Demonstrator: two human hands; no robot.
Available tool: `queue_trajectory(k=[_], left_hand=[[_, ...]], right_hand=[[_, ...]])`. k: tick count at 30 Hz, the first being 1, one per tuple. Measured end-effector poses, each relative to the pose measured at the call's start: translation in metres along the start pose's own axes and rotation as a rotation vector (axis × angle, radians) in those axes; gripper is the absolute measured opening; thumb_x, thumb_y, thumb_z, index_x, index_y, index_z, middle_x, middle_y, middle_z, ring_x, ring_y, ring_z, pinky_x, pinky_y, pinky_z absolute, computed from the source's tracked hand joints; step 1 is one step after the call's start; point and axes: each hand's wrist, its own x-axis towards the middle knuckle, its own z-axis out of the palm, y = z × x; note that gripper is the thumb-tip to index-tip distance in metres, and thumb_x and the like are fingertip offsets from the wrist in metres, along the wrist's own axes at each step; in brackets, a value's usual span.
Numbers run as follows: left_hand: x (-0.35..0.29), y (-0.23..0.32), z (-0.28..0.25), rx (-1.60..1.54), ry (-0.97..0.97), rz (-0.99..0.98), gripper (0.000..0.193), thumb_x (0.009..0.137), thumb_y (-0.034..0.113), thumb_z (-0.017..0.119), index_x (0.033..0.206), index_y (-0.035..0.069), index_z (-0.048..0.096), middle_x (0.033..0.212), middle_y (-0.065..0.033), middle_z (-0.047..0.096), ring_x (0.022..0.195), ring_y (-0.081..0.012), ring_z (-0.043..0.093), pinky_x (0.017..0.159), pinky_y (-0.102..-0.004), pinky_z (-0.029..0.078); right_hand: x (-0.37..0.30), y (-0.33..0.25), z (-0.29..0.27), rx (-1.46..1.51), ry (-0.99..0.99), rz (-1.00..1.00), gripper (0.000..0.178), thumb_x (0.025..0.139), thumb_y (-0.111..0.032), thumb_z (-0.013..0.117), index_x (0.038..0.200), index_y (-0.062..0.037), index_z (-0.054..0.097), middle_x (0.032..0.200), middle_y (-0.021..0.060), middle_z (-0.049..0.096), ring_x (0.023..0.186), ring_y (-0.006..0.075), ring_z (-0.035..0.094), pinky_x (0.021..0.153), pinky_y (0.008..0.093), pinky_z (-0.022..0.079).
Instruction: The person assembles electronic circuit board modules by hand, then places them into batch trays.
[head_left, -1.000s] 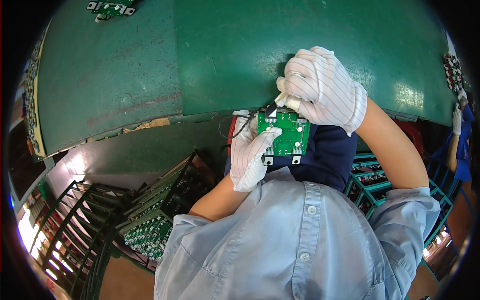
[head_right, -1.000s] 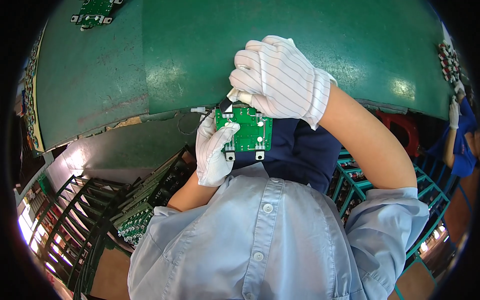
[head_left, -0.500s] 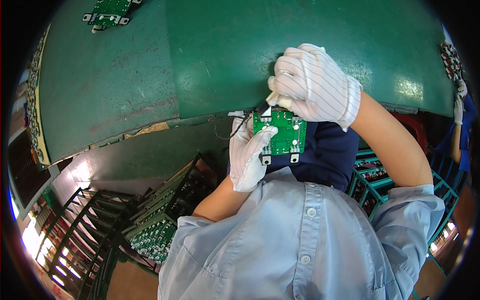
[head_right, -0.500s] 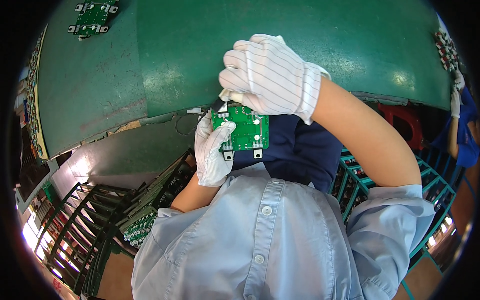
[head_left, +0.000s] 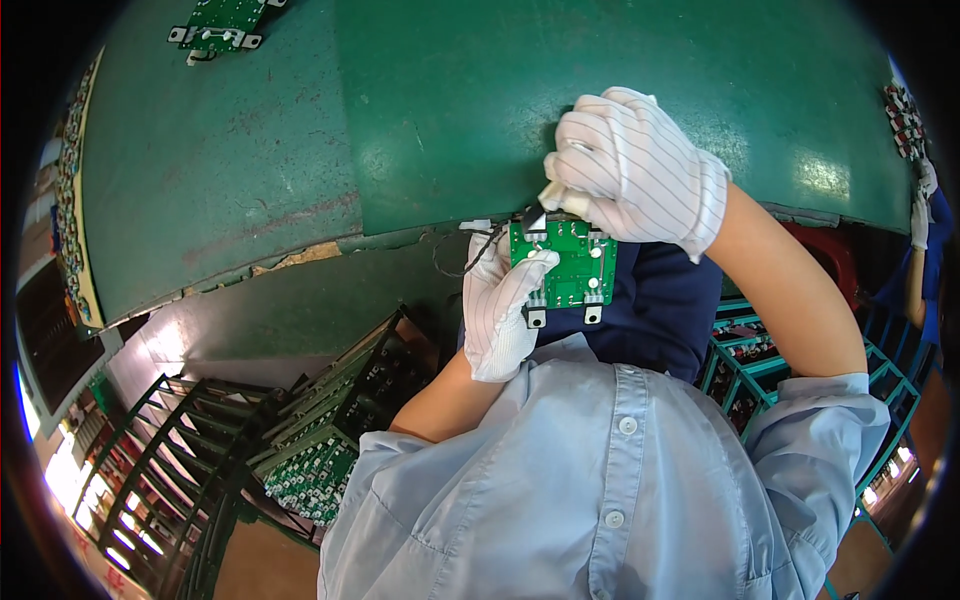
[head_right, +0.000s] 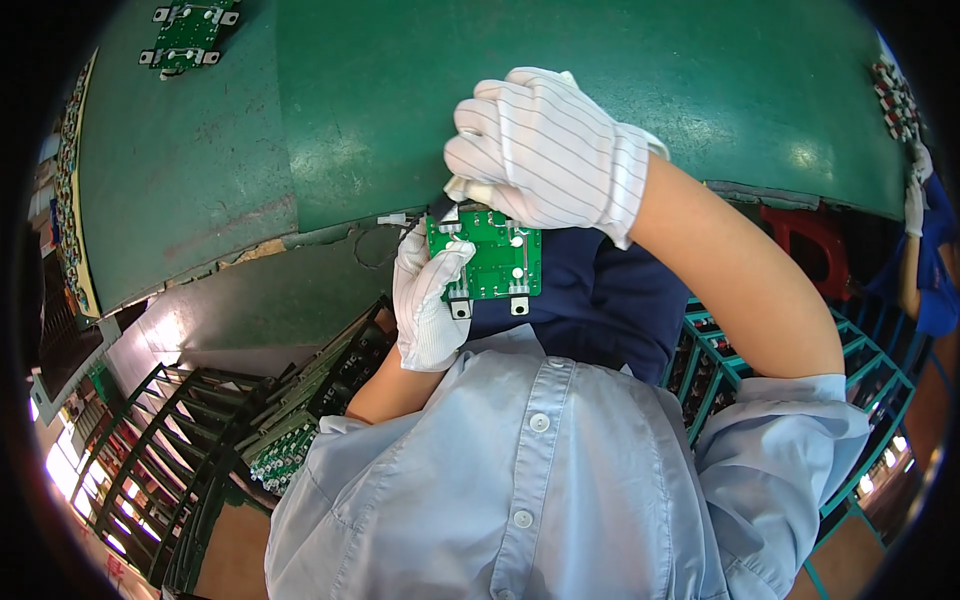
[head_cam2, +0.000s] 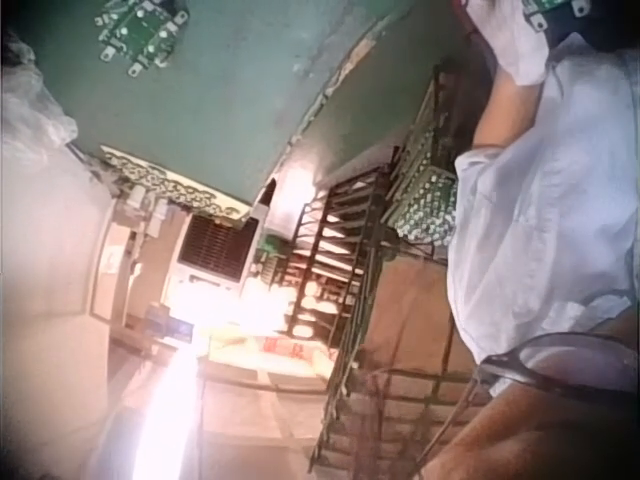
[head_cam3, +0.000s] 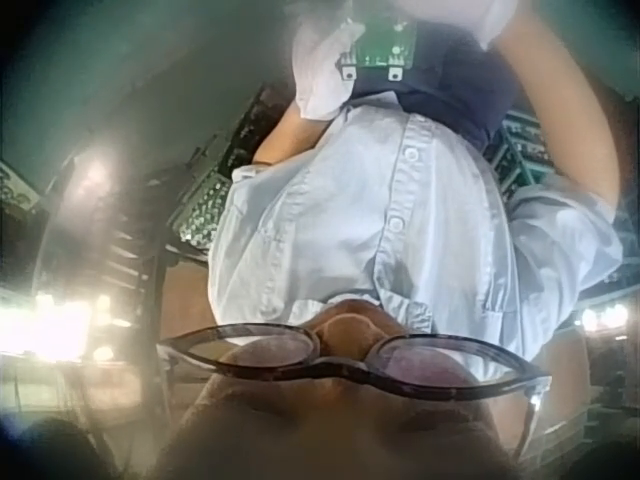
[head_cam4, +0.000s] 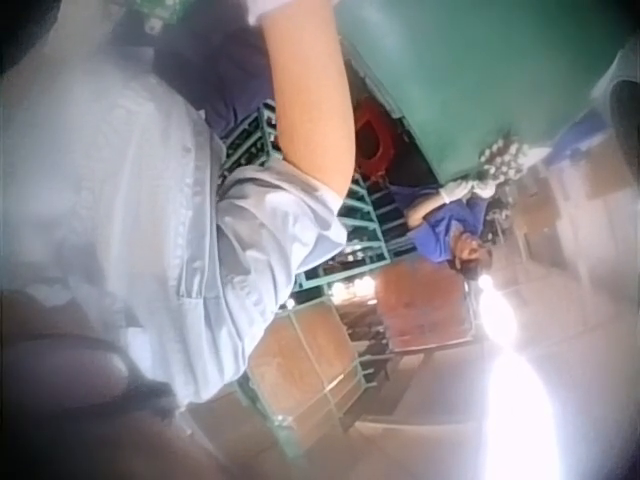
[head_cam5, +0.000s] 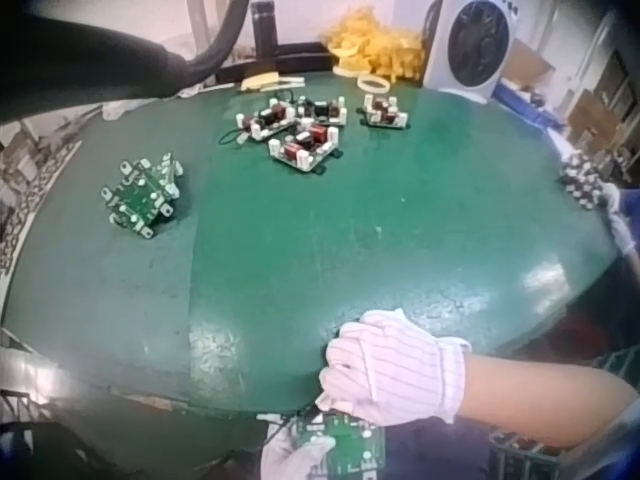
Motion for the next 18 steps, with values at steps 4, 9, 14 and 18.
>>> queue_trajectory(k=[4,9,14,18], left_hand=[[0.002,-0.004,-0.007,0.016,-0.039,0.025,0.032,0.078,0.007,0.055,0.109,0.0,0.049,0.089,-0.0047,0.059,0.078,-0.0095,0.055,0.071,-0.0224,0.045],[0.004,-0.005,-0.004,-0.016,-0.014,0.031,0.035,0.078,0.009,0.057,0.11,-0.001,0.049,0.089,-0.0045,0.059,0.077,-0.0084,0.054,0.072,-0.0209,0.044],[0.005,-0.007,-0.005,-0.022,-0.016,0.06,0.038,0.077,0.01,0.058,0.111,-0.003,0.048,0.086,-0.0032,0.06,0.076,-0.007,0.054,0.072,-0.0203,0.043],[0.007,-0.008,-0.007,-0.01,-0.048,0.047,0.038,0.076,0.01,0.059,0.11,-0.004,0.048,0.087,-0.0044,0.061,0.078,-0.0082,0.055,0.073,-0.0208,0.044]], right_hand=[[0.007,-0.001,-0.001,0.017,-0.026,-0.016,0.02,0.073,-0.03,0.057,0.068,-0.0127,0.049,0.067,0.0019,0.046,0.067,0.0178,0.05,0.06,0.0318,0.039],[-0.001,0.001,-0.003,0.046,-0.008,-0.073,0.021,0.071,-0.028,0.06,0.067,-0.0111,0.049,0.064,0.0035,0.047,0.064,0.0196,0.051,0.058,0.0335,0.04],[-0.015,-0.007,-0.018,0.127,0.163,0.133,0.025,0.068,-0.027,0.068,0.073,-0.0075,0.054,0.065,0.0078,0.052,0.062,0.0245,0.054,0.056,0.0361,0.042],[-0.044,-0.041,-0.038,-0.008,0.263,0.611,0.058,0.062,-0.046,0.074,0.092,0.0003,0.056,0.083,0.0136,0.059,0.078,0.0303,0.058,0.07,0.0378,0.047]])
